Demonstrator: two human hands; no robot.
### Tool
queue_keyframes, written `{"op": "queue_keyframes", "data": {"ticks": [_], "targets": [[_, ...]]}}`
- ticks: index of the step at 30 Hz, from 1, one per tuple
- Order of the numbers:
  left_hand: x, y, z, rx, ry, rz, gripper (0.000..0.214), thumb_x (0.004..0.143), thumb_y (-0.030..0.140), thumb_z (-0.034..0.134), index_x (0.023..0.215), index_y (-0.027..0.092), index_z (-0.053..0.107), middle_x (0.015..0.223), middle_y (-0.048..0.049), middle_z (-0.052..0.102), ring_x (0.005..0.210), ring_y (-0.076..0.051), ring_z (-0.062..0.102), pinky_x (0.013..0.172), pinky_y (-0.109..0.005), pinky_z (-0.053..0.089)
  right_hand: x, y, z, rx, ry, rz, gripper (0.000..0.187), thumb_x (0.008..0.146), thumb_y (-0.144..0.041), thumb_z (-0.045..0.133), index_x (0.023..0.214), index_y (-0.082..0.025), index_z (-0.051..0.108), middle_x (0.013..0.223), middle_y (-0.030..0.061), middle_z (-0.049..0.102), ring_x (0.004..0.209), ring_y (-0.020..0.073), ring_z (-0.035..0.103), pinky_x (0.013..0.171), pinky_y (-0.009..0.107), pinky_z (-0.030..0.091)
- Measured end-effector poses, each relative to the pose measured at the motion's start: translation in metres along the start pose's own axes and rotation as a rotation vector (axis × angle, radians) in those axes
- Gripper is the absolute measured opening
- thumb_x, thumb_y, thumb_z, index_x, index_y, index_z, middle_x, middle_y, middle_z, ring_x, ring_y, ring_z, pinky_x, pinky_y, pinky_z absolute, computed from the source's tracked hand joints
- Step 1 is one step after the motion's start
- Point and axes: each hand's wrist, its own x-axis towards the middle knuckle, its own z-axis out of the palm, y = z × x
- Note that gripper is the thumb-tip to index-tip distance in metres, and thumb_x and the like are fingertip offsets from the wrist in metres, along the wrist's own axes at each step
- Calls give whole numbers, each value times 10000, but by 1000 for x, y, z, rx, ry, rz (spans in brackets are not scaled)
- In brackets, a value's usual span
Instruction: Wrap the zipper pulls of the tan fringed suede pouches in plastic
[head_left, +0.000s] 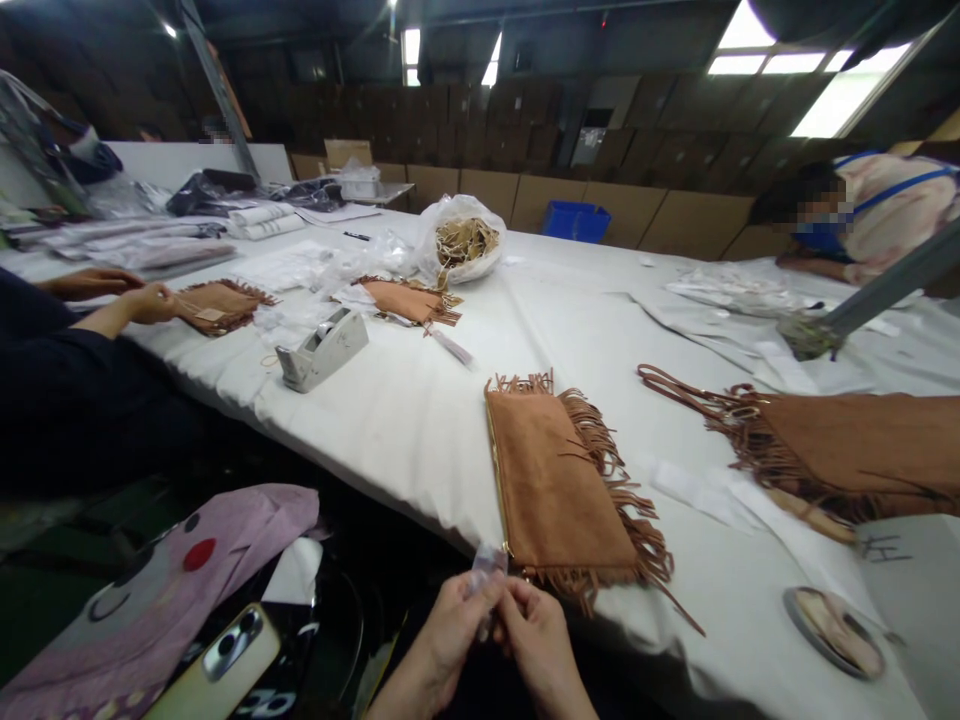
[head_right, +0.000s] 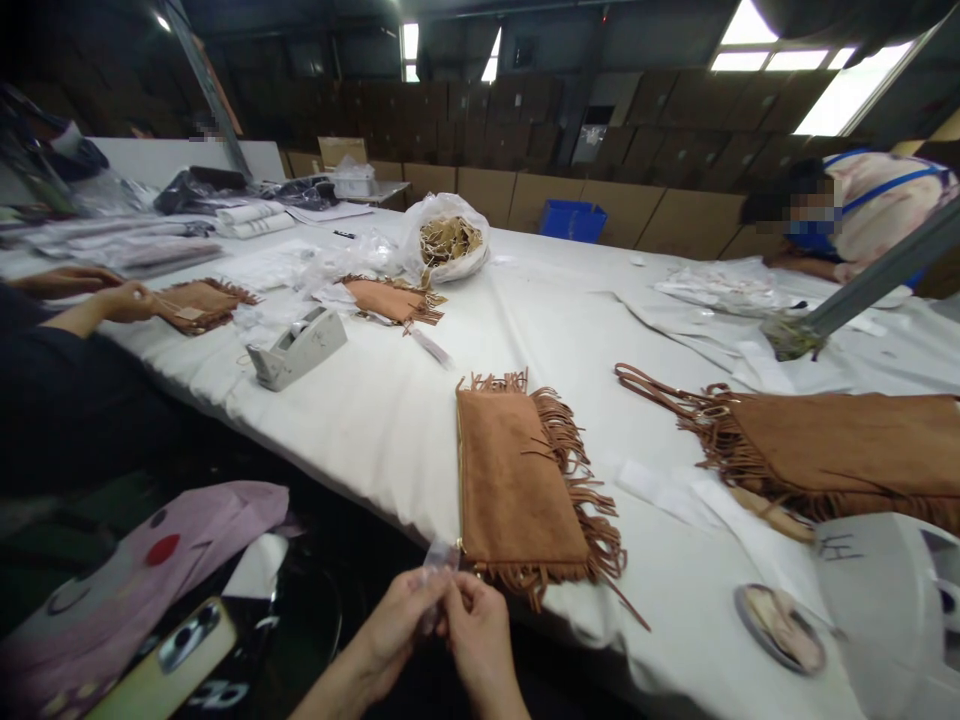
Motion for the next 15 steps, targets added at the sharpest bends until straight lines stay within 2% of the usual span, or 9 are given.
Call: {"op": "queue_keyframes", "data": {"ticks": [3,6,9,12,14,15], "targets": [[3,5,4,-23,35,-29,512,557,571,774,675,96,626,447,1,524,357,-73,417,391,-208,215,2,1,2,-9,-11,-12,605,654,-744,582,681,-140,591,451,-26,474,395,72,370,385,196,263],[7,13,6,-55,51,-69,467,534,539,772,655,109,636,454,-20,562,328,-103,441,368,-226,232,3,3,1,-63,-46,-26,604,677,-748,552,667,-145,578,468,-16,496,407,84,404,406,206,296],[11,20,4,-24,59,-69,408,511,491,780,567,116,630,416,-10,530,328,-95,410,368,-230,219,2,-1,-10,-249,-107,-80,584,748,-712,492,613,-151,581,495,13,539,429,115,464,430,226,342],[14,25,-1,2,64,-49,371,487,430,815,552,99,660,450,-22,553,402,-85,427,418,-224,259,3,-21,-33,-519,-32,-246,492,825,-583,487,622,-160,635,573,53,612,532,167,555,519,259,423],[15,27,-3,13,53,-42,379,472,421,832,557,89,672,498,-43,589,452,-92,459,458,-227,294,9,-41,-46,-623,26,-402,355,843,-472,515,778,-170,689,722,76,675,659,197,606,641,283,474],[16,28,-4,22,46,-42,387,467,427,834,555,88,671,497,-42,587,447,-90,451,456,-228,286,13,-51,-51,-654,4,-471,300,842,-418,528,891,-173,693,798,81,687,714,201,615,692,288,483]]}}
